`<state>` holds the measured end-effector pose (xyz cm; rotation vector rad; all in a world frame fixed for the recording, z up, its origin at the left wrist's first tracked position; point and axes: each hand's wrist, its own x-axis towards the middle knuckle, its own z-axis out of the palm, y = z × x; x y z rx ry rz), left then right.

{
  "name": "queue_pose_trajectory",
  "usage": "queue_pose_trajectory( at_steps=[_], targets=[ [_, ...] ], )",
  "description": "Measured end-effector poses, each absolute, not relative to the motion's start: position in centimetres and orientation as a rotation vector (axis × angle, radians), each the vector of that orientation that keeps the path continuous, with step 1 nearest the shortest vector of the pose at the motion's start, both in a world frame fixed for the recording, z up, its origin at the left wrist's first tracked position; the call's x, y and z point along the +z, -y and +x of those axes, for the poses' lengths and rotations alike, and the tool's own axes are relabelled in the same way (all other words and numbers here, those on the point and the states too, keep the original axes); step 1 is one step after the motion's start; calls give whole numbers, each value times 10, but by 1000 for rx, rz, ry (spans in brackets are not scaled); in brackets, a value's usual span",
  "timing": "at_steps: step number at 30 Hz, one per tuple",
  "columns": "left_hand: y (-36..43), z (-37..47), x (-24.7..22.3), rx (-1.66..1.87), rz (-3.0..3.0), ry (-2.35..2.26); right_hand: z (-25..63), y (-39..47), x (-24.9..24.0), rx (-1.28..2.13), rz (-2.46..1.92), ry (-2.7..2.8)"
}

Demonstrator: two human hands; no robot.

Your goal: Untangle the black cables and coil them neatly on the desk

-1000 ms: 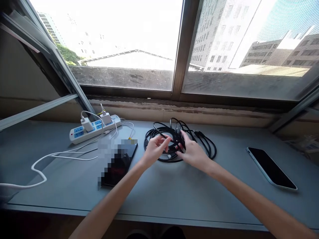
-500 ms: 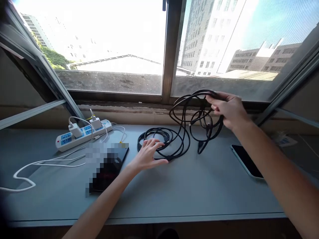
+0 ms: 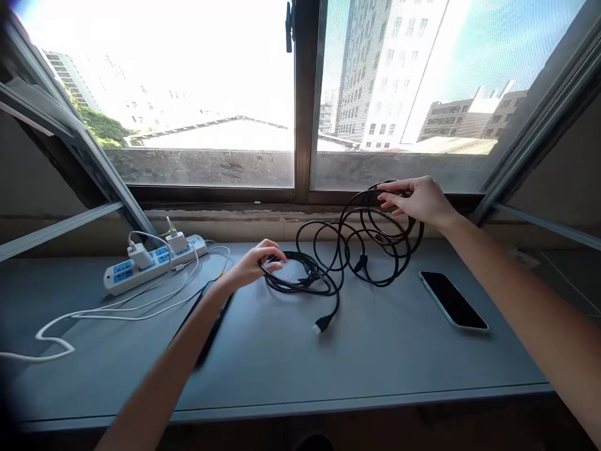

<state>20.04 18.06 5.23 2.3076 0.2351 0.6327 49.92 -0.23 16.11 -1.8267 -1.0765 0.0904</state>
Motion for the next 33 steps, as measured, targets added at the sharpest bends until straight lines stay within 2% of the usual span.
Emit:
queue_pose_trajectory(
  at_steps=[4, 8, 11, 14, 16, 19, 22, 26, 31, 33],
  targets=[
    [-185, 208, 112, 588, 2457, -139, 495, 3, 170, 25, -1790, 1076],
    [-171, 228, 166, 819, 2434, -154, 485, 2, 164, 187, -1754, 1229],
    [-152, 251, 191, 946, 2364, -148, 473, -1, 145, 335, -1793, 1458],
    [-133, 274, 198, 1021, 2385, -102, 461, 1, 129, 239, -2020, 1771],
    [-122, 284, 193, 1070, 2435, -78, 453, 7, 125, 158, -2053, 1921],
    [-107, 285, 172, 1077, 2532, -5, 441, 18, 130, 327, -1786, 2066],
    [-94, 269, 139, 1060, 2651, -54, 421, 25, 135, 530, -1633, 2114],
    [-79, 240, 88, 1055, 2705, -223, 386, 20, 119, 564, -1639, 2006],
    [-82, 207, 46, 796, 2816, -154, 362, 6, 92, 1232, -1339, 1619],
    [-95, 198, 39, 745, 2874, -189, 360, 0, 91, 1330, -1306, 1299]
  ],
)
